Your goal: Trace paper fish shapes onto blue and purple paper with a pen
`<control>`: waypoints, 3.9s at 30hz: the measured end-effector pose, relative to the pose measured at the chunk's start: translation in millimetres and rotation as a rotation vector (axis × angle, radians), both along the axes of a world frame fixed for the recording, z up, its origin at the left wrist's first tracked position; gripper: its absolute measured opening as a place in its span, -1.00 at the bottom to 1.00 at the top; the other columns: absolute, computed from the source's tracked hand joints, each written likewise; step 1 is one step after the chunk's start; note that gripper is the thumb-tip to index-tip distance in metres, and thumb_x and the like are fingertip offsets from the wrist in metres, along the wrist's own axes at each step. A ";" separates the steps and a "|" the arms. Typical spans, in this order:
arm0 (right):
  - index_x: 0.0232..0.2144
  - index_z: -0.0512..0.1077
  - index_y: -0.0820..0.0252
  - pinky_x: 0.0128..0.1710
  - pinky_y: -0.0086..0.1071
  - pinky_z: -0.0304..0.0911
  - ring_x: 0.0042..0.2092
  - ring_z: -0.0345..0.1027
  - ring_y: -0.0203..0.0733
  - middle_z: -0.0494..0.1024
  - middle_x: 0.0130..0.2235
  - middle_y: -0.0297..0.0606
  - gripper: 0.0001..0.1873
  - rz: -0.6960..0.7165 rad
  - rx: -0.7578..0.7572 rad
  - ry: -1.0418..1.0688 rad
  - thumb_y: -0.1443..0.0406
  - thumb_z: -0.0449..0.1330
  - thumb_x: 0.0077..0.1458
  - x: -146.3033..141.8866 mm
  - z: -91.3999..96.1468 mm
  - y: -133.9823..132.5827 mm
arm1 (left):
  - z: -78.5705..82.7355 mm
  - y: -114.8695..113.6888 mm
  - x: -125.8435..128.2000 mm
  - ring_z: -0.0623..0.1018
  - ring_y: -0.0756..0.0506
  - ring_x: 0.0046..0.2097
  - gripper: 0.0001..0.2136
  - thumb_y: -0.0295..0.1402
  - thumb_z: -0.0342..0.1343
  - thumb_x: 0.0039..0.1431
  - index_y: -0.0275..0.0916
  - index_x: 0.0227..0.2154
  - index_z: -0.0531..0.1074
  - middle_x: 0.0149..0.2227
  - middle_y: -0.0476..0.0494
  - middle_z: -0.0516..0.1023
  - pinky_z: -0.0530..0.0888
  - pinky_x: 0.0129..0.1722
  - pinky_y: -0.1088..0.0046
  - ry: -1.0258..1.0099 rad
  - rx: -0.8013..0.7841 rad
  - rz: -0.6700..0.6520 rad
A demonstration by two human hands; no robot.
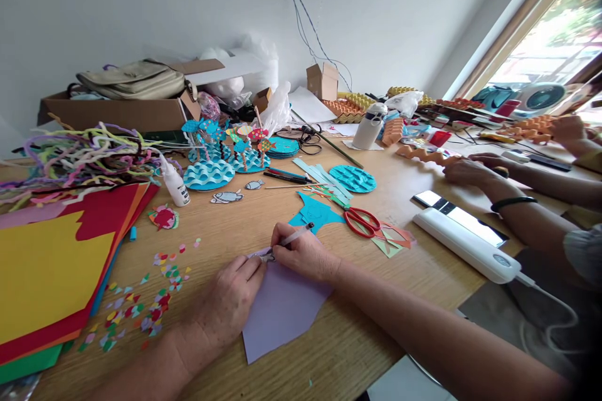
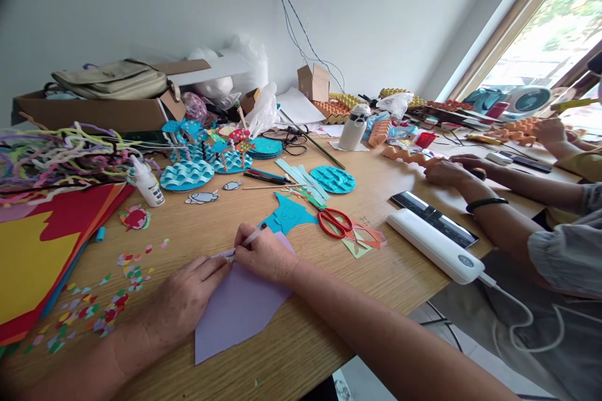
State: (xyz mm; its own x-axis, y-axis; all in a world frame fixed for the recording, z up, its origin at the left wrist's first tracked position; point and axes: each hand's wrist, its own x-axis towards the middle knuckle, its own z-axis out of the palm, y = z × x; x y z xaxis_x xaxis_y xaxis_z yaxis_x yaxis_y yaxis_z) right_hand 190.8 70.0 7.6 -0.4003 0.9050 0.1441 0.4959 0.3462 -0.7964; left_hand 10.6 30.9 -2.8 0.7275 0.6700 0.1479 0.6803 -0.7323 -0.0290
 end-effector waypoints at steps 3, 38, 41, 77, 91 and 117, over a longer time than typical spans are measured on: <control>-0.53 0.22 0.16 -0.58 -0.55 0.02 -0.55 0.13 -0.38 0.29 -0.59 -0.48 -0.86 0.001 0.002 0.028 0.49 0.03 -0.17 0.4 -2.2 0.3 | 2.7 -0.2 1.7 0.43 -0.20 -0.15 -0.69 -0.64 -0.08 0.12 -0.39 -0.10 0.39 -0.14 -0.25 0.47 0.43 -0.12 0.23 0.027 -0.024 0.003; -0.48 0.24 0.15 -0.53 -0.50 -0.02 -0.54 0.14 -0.35 0.33 -0.57 -0.43 -0.92 -0.103 0.161 -0.124 0.42 0.03 -0.08 6.8 -4.4 -11.5 | -0.7 4.5 6.1 0.39 -0.16 -0.17 -0.67 -0.56 -0.08 0.19 -0.28 0.01 0.31 -0.07 -0.15 0.44 0.39 -0.13 0.26 0.062 -0.054 0.052; -0.48 0.24 0.15 -0.53 -0.50 -0.02 -0.55 0.13 -0.35 0.33 -0.58 -0.43 -0.92 -0.103 0.164 -0.138 0.42 0.02 -0.06 7.3 -3.1 -13.9 | -1.9 5.8 5.7 0.38 -0.16 -0.15 -0.67 -0.56 -0.07 0.19 -0.29 0.02 0.30 -0.06 -0.15 0.43 0.38 -0.11 0.27 0.062 -0.055 0.048; -0.50 0.24 0.15 -0.47 -0.50 0.02 -0.52 0.15 -0.33 0.28 -0.59 -0.43 -0.89 -0.084 0.226 -0.168 0.45 0.02 -0.07 5.1 -2.2 -25.3 | -7.3 6.6 3.2 0.38 -0.16 -0.15 -0.77 -0.54 -0.02 0.21 -0.29 -0.09 0.36 -0.12 -0.15 0.45 0.40 -0.11 0.25 -0.076 -0.037 0.006; -0.51 0.20 0.14 -0.43 -0.48 0.06 -0.46 0.18 -0.30 0.31 -0.54 -0.38 -0.90 -0.082 0.244 -0.172 0.43 0.00 -0.04 9.1 -2.4 -32.5 | -9.2 6.2 3.2 0.40 -0.16 -0.15 -0.73 -0.56 -0.05 0.20 -0.29 -0.05 0.35 -0.13 -0.16 0.47 0.41 -0.15 0.26 -0.068 0.012 0.015; -0.55 0.22 0.16 -0.49 -0.48 0.02 -0.50 0.12 -0.33 0.27 -0.58 -0.43 -0.89 -0.136 0.152 -0.030 0.45 0.01 -0.11 10.9 -2.7 -28.6 | -11.8 7.0 1.8 0.40 -0.15 -0.18 -0.75 -0.54 -0.08 0.22 -0.28 -0.08 0.36 -0.15 -0.16 0.47 0.42 -0.17 0.27 -0.085 0.029 -0.008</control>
State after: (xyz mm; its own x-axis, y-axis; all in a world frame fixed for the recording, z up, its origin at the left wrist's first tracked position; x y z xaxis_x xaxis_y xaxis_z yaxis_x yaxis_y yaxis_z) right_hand 201.7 41.4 4.9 -0.2822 0.9197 0.2731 0.5687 0.3896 -0.7244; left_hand 12.4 37.9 -14.6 0.7171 0.6585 0.2283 0.6750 -0.7377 0.0076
